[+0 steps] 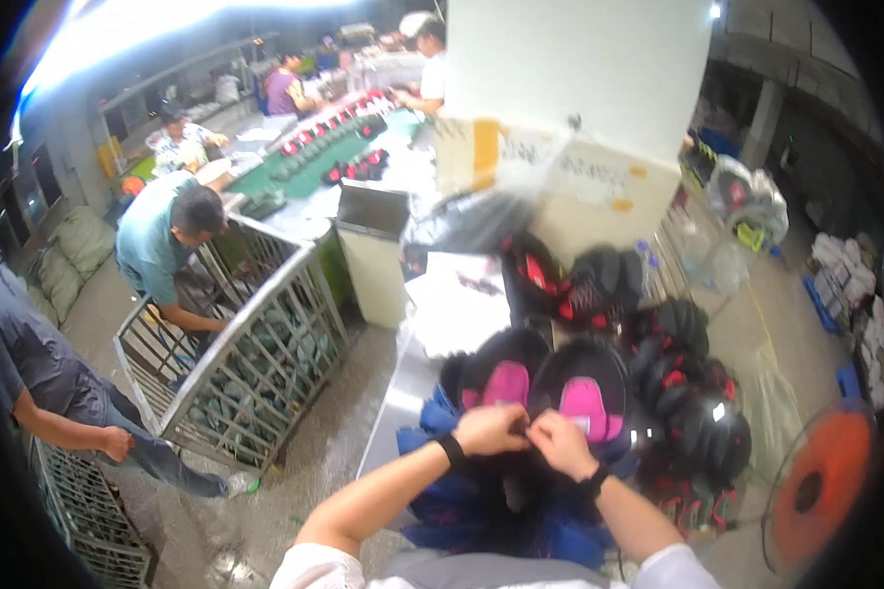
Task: Retrieving shoe uppers from a large storage bag and organizing them on a workbench.
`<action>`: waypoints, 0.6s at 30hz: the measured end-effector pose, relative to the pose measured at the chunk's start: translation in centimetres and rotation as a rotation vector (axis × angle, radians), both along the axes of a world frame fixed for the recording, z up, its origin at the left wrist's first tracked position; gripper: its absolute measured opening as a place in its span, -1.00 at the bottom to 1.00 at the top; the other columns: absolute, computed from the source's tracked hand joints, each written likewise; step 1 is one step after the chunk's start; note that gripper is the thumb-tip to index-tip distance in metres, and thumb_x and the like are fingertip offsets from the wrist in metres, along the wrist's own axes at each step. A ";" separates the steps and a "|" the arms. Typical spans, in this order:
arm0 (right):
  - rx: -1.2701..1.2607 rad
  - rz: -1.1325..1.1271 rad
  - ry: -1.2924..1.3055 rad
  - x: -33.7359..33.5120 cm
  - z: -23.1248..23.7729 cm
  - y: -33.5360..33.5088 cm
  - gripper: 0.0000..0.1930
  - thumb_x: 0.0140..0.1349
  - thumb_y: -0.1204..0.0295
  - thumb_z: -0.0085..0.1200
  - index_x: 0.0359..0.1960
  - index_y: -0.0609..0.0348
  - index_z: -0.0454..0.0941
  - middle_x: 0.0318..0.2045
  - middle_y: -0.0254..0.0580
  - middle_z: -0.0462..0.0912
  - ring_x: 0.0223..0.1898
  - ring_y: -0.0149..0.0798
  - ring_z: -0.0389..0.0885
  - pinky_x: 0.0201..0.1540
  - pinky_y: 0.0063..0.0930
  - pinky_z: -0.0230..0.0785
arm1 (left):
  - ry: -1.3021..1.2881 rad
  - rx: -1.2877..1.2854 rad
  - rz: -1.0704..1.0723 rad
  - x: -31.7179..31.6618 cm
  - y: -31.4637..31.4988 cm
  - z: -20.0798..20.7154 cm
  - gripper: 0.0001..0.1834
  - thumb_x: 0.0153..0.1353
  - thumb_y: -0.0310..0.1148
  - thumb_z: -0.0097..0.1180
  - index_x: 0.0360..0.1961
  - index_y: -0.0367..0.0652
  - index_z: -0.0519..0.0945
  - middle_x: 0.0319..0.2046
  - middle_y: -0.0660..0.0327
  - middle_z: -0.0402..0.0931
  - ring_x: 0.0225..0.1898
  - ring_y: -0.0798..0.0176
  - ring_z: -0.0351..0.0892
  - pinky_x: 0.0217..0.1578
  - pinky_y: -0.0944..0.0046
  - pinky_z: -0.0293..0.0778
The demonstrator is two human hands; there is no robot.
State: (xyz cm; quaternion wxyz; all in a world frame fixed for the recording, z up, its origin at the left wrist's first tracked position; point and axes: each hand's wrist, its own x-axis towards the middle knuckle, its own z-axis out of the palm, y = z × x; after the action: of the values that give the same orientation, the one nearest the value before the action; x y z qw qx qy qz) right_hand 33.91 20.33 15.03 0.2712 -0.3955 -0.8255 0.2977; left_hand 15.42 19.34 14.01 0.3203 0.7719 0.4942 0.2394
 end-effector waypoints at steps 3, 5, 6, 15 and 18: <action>-0.229 -0.094 0.272 1.4 -1.9 0.3 -0.85 0.09 0.44 -0.01 -0.59 0.22 0.46 -0.53 -0.17 0.50 -0.44 -0.16 0.50 -0.41 -0.36 0.31 | 0.089 -0.029 -0.102 0.8 0.8 0.0 -0.69 0.09 -0.12 0.07 -0.20 -0.06 0.48 -0.35 0.13 0.55 -0.27 0.05 0.54 -0.28 0.14 0.43; -0.406 -0.238 0.841 2.5 0.3 0.3 -0.86 0.06 0.51 0.00 -0.63 0.25 0.43 -0.58 -0.22 0.48 -0.48 -0.29 0.48 -0.41 -0.46 0.31 | 0.161 -0.037 -0.136 0.6 1.4 -0.6 -0.69 0.13 -0.13 0.04 -0.17 -0.05 0.46 -0.33 0.15 0.55 -0.24 0.06 0.54 -0.26 0.15 0.43; -0.298 -0.275 1.117 3.2 3.1 0.1 -0.86 0.05 0.55 -0.01 -0.64 0.26 0.42 -0.61 -0.23 0.46 -0.49 -0.34 0.47 -0.40 -0.50 0.30 | 0.155 -0.033 -0.132 0.4 1.4 -0.9 -0.69 0.14 -0.13 0.02 -0.15 -0.04 0.45 -0.33 0.15 0.54 -0.24 0.05 0.54 -0.26 0.14 0.42; 0.305 -0.068 -0.386 1.9 0.7 0.4 -0.57 -0.09 0.28 0.23 -0.20 0.18 0.37 -0.17 0.00 0.34 -0.25 0.01 0.44 -0.23 -0.20 0.33 | -0.205 0.048 -0.169 0.7 1.6 -4.1 -0.78 0.15 -0.29 0.05 -0.28 -0.21 0.48 -0.49 0.12 0.49 -0.44 0.12 0.50 -0.39 0.18 0.40; 0.149 0.141 -0.373 1.5 -0.4 -1.2 -0.71 0.01 0.19 0.10 -0.37 0.16 0.48 -0.42 -0.05 0.48 -0.32 -0.04 0.46 -0.28 -0.23 0.33 | -0.234 -0.374 -0.201 0.6 0.6 0.4 -0.79 0.16 -0.34 0.05 -0.22 -0.21 0.45 -0.61 0.26 0.39 -0.59 0.45 0.39 -0.53 0.39 0.32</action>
State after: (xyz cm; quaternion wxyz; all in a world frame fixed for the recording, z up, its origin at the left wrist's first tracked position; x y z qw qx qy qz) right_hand 35.38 19.12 14.67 0.1207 -0.3637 -0.9068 0.1755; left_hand 16.04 19.96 14.45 0.5347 0.7117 0.4102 0.1983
